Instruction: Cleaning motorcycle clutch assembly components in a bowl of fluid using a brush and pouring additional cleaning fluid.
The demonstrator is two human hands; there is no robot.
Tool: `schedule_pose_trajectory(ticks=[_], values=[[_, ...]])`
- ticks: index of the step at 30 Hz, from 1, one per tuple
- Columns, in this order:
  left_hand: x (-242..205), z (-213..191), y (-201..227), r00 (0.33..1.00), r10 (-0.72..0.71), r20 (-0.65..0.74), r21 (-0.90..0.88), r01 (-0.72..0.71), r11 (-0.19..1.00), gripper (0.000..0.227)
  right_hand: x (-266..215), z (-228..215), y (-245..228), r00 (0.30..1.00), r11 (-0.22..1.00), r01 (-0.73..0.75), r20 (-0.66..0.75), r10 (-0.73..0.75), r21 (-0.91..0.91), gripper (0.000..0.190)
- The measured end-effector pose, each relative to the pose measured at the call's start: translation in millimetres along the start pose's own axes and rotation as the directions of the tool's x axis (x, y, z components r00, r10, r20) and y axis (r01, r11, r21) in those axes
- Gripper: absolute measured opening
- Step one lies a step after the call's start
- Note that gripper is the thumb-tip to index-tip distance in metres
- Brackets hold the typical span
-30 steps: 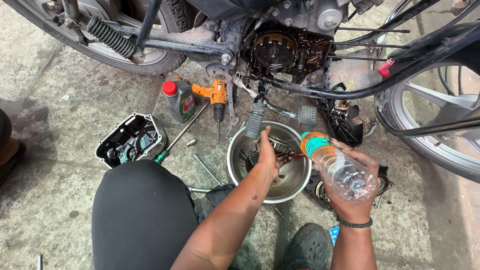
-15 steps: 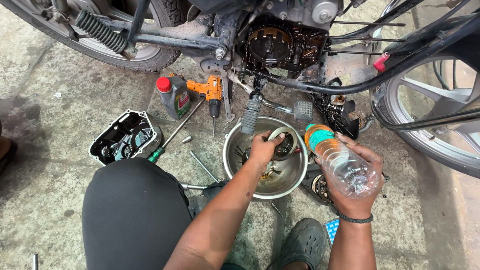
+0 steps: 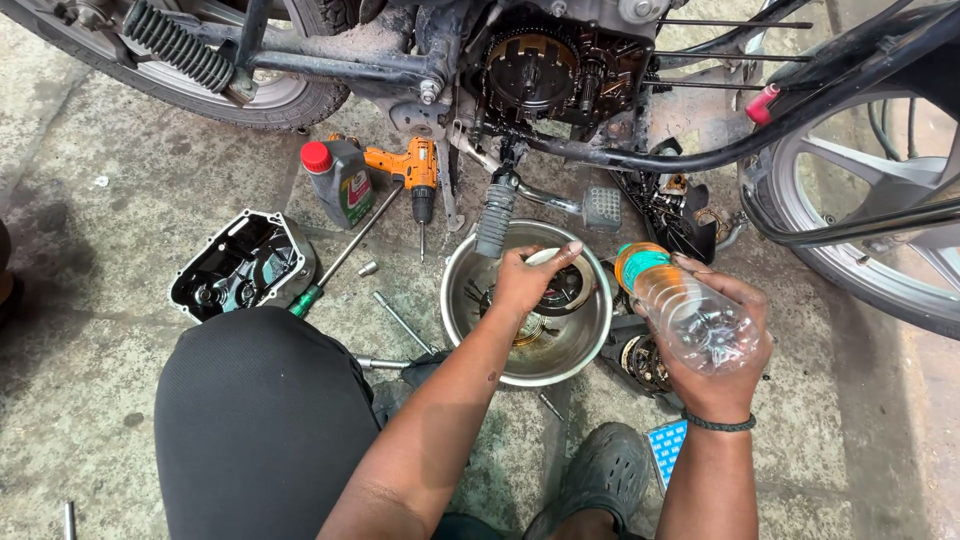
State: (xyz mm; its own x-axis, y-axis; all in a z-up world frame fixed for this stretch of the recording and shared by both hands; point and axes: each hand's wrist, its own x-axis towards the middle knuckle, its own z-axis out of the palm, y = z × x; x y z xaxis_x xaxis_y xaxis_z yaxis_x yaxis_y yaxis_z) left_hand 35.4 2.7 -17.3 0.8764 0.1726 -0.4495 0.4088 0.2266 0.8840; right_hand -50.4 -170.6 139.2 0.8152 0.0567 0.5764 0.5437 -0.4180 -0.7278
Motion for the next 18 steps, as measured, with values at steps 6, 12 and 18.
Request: schedule_pose_trajectory(ticks=[6,12,18], values=[[17,0,-15,1.0,-0.027,-0.008,-0.164,0.025,0.986,0.094,0,-3,-1,0.996,0.997,-0.075,0.037,0.076,-0.026,0.058],[11,-7,-1,0.993,-0.076,0.087,-0.371,0.103,0.923,0.08,0,-5,-2,0.994,0.995,-0.082,0.069,0.087,-0.063,0.057],[-3,-11,18,0.965,-0.181,0.191,-0.399,0.245,0.884,0.061,-1,-3,-2,0.993,0.995,-0.09,0.075,0.093,-0.042,0.059]])
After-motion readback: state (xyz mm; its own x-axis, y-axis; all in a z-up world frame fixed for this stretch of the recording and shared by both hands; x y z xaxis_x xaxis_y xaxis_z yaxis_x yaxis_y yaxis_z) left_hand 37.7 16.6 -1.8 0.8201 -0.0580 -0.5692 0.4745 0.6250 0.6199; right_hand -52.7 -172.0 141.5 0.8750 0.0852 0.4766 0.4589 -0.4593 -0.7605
